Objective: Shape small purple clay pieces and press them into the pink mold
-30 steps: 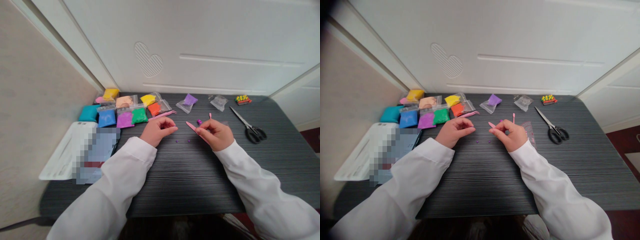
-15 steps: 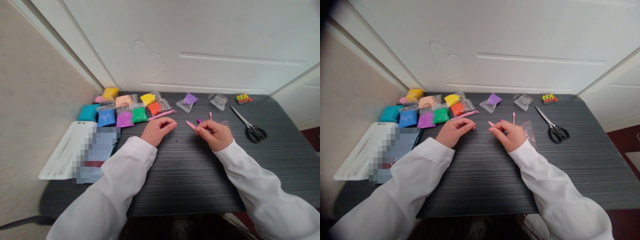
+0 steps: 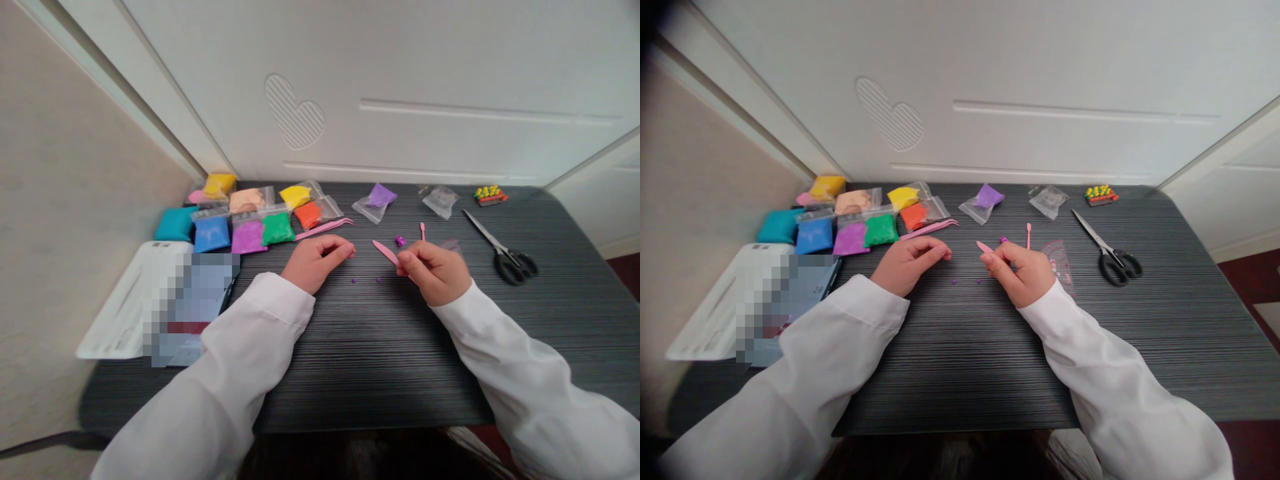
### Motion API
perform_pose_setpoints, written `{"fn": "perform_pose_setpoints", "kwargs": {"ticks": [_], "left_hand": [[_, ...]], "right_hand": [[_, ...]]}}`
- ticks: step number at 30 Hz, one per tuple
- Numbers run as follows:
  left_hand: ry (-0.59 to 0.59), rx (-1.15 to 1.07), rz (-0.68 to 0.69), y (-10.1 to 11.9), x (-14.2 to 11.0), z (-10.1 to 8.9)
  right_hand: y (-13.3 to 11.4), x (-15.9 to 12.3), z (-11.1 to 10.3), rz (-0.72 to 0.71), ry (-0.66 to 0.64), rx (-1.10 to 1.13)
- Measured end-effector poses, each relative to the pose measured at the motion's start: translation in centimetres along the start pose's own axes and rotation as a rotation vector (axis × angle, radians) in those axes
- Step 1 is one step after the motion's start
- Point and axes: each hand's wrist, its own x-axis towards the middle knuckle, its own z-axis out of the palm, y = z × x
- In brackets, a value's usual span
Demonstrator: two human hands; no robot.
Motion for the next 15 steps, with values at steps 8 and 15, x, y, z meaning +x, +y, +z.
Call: {"fn": "perform_pose_setpoints", "kwargs": {"ticks": [8, 15], "left_hand": [[0.023, -0.049, -0.007, -0.73, 0.08, 0.29], [0.020, -0.031, -0.036, -0.59, 0.04, 0.20]], "right_hand": [[0.21, 0.21, 0.18, -0.064, 0.044, 0.098], [0.04, 0.16, -0.06, -0.120, 0.018, 0.024]]}}
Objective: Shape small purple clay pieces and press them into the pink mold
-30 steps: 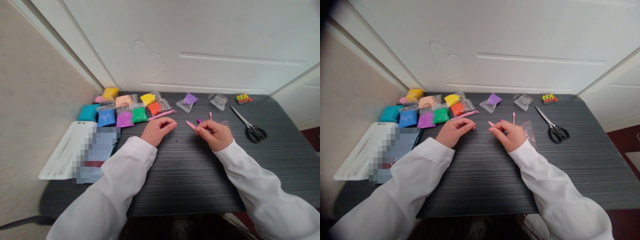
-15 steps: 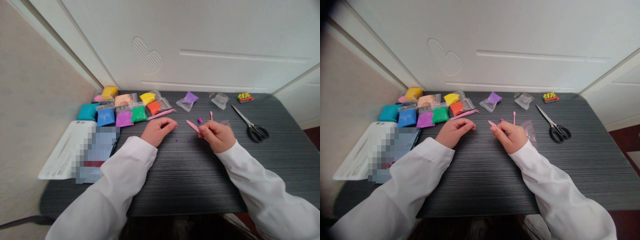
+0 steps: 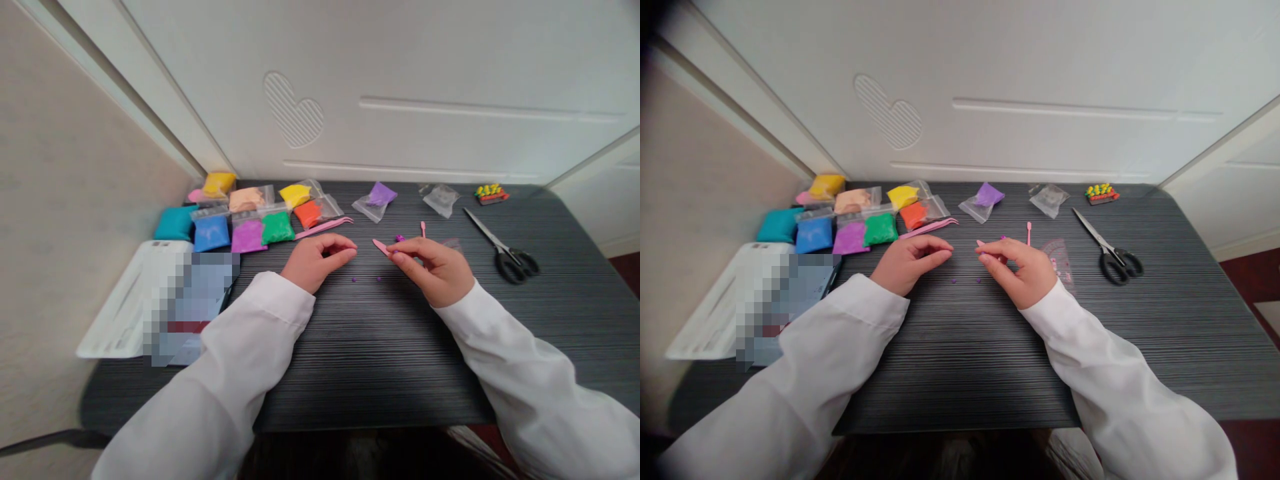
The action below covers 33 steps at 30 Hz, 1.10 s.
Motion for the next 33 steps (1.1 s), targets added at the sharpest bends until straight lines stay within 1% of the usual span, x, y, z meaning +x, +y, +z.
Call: {"fn": "perform_pose_setpoints", "kwargs": {"ticks": [5, 8, 12, 14, 16, 20, 24, 27, 33], "left_hand": [[-0.009, 0.009, 0.021, -0.1, 0.0, 0.0], [-0.024, 0.031, 0.025, -0.1, 0.0, -0.1], [-0.050, 0.066, 0.035, 0.0, -0.1, -0.1], [-0.059, 0.036, 0.041, 0.1, -0.1, -0.1], [-0.069, -0.016, 0.047, 0.0, -0.1, 0.0], [-0.077, -0.048, 0.054, 0.0, 0.0, 0.0], [-0.053, 0.034, 0.034, 0.1, 0.0, 0.0], [-0.039, 0.074, 0.024, 0.3, -0.1, 0.0], [-0.045, 0.060, 0.027, 0.3, -0.1, 0.0]], "right_hand": [[-0.3, 0.0, 0.0, -0.035, 0.022, -0.034], [-0.1, 0.1, 0.1, -0.030, 0.027, -0.131], [1.3, 0.2, 0.5, -0.108, -0.105, -0.291], [2.2, 0.3, 0.9, -0.125, -0.172, -0.352], [2.9, 0.3, 1.2, -0.124, -0.214, -0.386], [3.4, 0.2, 1.6, -0.139, -0.246, -0.411], [3.3, 0.3, 1.7, -0.147, -0.270, -0.423], [3.3, 0.3, 1.7, -0.131, -0.270, -0.420], [3.1, 0.3, 1.5, -0.097, -0.260, -0.389]]}}
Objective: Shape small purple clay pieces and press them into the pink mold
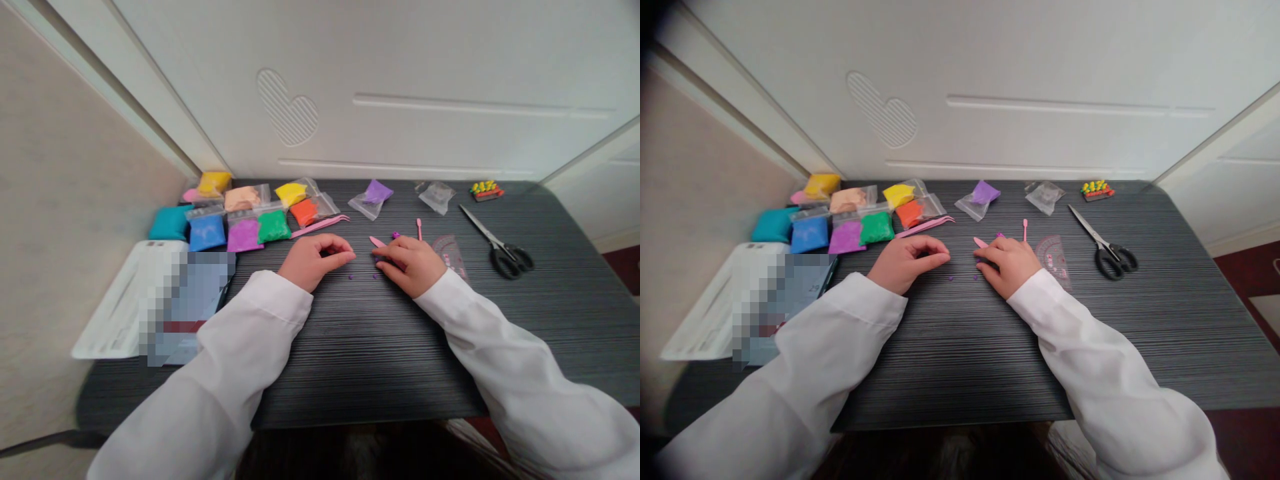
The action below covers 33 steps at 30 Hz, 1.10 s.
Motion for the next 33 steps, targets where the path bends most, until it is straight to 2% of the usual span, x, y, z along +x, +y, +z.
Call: {"fn": "perform_pose_setpoints", "kwargs": {"ticks": [6, 16, 24, 30, 33], "left_hand": [[-0.002, -0.015, 0.033, -0.2, 0.0, -0.1], [0.025, 0.022, 0.006, -0.1, 0.1, 0.0], [0.005, 0.028, 0.060, -0.2, 0.0, -0.1], [0.035, -0.134, 0.030, -0.2, 0.0, 0.3], [-0.016, -0.233, 0.027, 0.2, -0.2, 0.6]], "right_hand": [[-0.2, -0.1, -0.2, 0.019, 0.045, 0.001], [-0.5, -0.1, -0.4, 0.007, 0.110, 0.006], [-0.6, -0.1, -0.6, -0.011, 0.152, 0.028], [-2.0, -0.3, -1.1, -0.052, 0.288, 0.047], [-2.9, -0.4, -1.3, -0.112, 0.339, 0.026]]}}
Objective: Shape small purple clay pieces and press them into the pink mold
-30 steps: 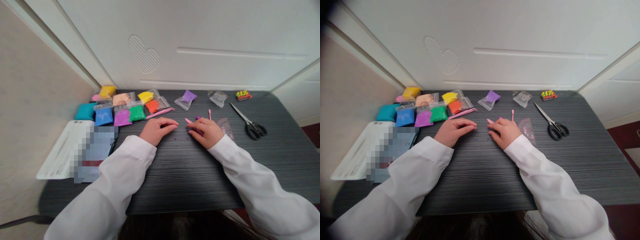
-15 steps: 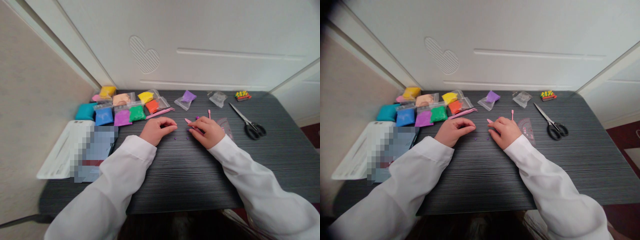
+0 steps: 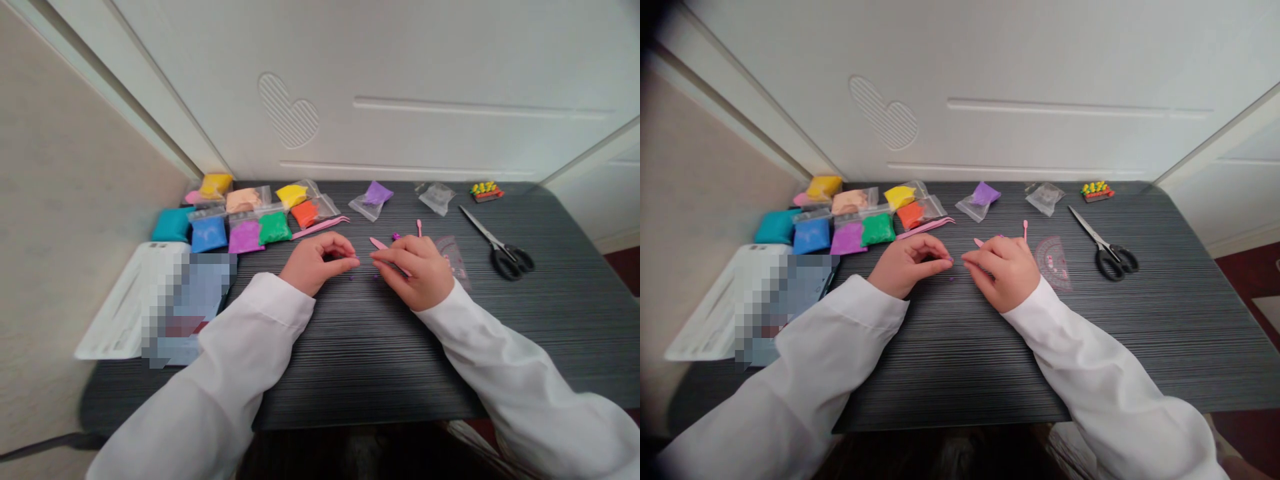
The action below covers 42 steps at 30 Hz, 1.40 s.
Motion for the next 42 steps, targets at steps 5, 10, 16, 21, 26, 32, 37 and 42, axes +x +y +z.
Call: {"fn": "perform_pose_setpoints", "kwargs": {"ticks": [5, 10, 16, 21, 26, 32, 37, 42], "left_hand": [[-0.062, -0.045, -0.042, 0.7, -0.4, 0.4], [-0.108, -0.030, -0.038, 0.9, -0.5, 0.3], [-0.126, -0.010, -0.027, 0.9, -0.5, 0.3], [-0.124, -0.002, -0.001, 0.8, -0.5, 0.3], [-0.125, 0.008, 0.003, 0.7, -0.5, 0.2], [-0.136, 0.002, 0.011, 0.8, -0.5, 0.4], [-0.102, 0.030, 0.005, 0.6, -0.4, 0.1], [-0.081, 0.038, -0.016, 0.2, -0.2, -0.3]], "right_hand": [[-0.8, -0.1, -0.1, -0.033, -0.029, -0.054], [-0.9, -0.1, -0.1, -0.028, -0.039, -0.059], [-0.9, 0.0, 0.0, -0.060, -0.043, -0.060], [-1.0, 0.0, 0.0, -0.043, -0.037, -0.028], [-1.1, 0.0, -0.2, -0.023, -0.041, -0.027], [-1.1, -0.1, 0.0, -0.038, -0.063, -0.037], [-1.0, 0.2, -0.7, 0.047, 0.005, -0.015], [0.1, 0.4, -1.2, 0.127, 0.006, -0.040]]}}
